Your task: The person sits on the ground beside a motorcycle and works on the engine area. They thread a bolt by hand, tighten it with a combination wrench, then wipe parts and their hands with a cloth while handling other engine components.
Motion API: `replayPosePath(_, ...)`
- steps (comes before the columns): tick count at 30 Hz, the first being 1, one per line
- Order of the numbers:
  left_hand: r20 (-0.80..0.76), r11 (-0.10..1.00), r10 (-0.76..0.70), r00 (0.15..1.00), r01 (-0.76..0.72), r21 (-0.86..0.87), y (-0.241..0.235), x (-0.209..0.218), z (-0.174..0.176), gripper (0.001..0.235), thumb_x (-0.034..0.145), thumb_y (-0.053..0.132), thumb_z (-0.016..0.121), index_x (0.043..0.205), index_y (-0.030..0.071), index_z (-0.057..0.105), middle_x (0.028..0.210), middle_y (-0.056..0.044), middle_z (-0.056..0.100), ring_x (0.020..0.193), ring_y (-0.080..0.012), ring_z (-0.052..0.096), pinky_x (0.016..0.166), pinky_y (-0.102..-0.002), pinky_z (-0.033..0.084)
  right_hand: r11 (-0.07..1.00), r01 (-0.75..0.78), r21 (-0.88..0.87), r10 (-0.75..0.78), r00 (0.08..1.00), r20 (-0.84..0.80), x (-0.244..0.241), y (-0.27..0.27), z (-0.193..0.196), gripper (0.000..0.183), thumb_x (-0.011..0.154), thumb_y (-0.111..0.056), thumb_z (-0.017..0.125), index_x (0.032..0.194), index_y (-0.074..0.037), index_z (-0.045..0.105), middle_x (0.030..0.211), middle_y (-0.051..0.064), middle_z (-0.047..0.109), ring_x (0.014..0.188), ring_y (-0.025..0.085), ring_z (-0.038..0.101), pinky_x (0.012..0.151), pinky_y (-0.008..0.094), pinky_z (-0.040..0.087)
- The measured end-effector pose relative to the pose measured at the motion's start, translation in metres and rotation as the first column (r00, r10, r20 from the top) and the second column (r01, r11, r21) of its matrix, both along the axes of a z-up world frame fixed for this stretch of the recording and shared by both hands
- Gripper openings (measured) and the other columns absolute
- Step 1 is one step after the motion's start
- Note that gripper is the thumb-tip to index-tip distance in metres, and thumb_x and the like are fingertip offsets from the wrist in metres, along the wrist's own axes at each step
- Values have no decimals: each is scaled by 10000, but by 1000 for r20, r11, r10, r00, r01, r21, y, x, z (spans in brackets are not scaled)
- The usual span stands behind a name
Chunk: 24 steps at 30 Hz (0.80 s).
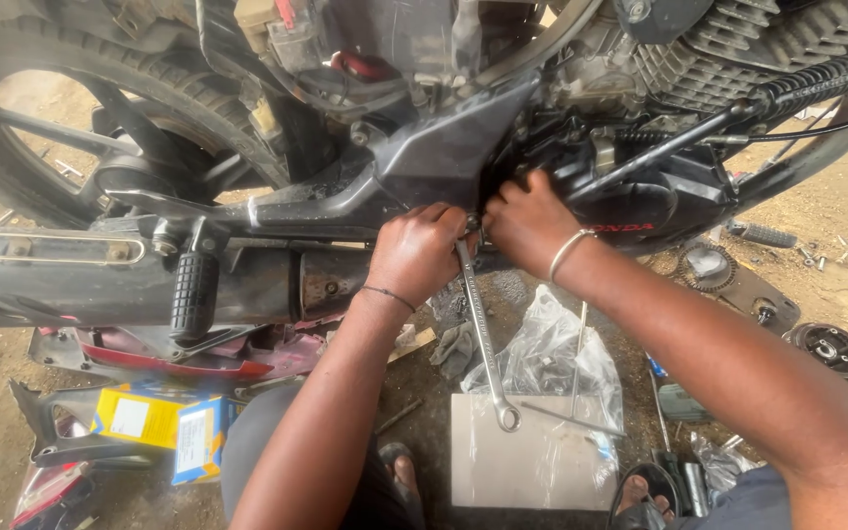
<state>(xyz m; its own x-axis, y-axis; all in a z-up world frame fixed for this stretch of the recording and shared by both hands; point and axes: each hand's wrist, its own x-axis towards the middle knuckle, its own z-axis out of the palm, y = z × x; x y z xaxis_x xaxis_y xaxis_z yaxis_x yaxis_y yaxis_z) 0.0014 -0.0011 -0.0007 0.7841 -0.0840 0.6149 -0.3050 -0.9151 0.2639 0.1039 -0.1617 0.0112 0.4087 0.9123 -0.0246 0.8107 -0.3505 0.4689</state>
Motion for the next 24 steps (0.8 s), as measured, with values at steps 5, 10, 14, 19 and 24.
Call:
replayPosePath(5,-39,999,15,999,-13,51,-2,2,-3,223,828,227,798,830,64,646,831,-93,713,789,-298,725,642,-418,591,984,76,-160,-66,995,69,-2,3,-2,138,894,-242,688,975,-178,779,1098,-10,695,1142,195,559,1009,473,385)
replayPosePath(10,-27,1000,9,1000,-8,29,-1,1,-1,233,819,239,804,827,67,647,822,-94,709,787,-302,725,628,-416,586,988,48,-147,-37,996,80,2,0,-5,174,874,-266,691,988,-162,770,1080,12,694,1117,206,565,977,455,392)
replayPosePath(14,-22,1000,19,1000,-19,8,-1,4,-6,240,816,243,807,824,64,647,818,-95,707,784,-308,723,633,-424,585,999,35,-18,-36,999,-25,5,0,-7,151,874,-197,685,994,-177,774,1090,-16,700,1116,195,579,1012,472,390)
replayPosePath(19,-44,999,48,998,-48,10,-5,6,-10,277,819,271,810,806,54,639,816,-105,703,792,-318,722,638,-433,588,999,49,-24,-49,999,12,2,0,-9,135,880,-191,678,965,-175,781,1084,-14,707,1133,201,578,1049,524,371)
replayPosePath(24,-30,998,64,997,-65,-18,-9,6,-19,277,804,279,805,789,54,643,817,-111,709,784,-325,721,640,-441,587,998,50,29,-51,998,34,-9,-9,-4,122,840,-188,688,907,-182,791,1113,-7,697,1154,215,565,1089,598,328)
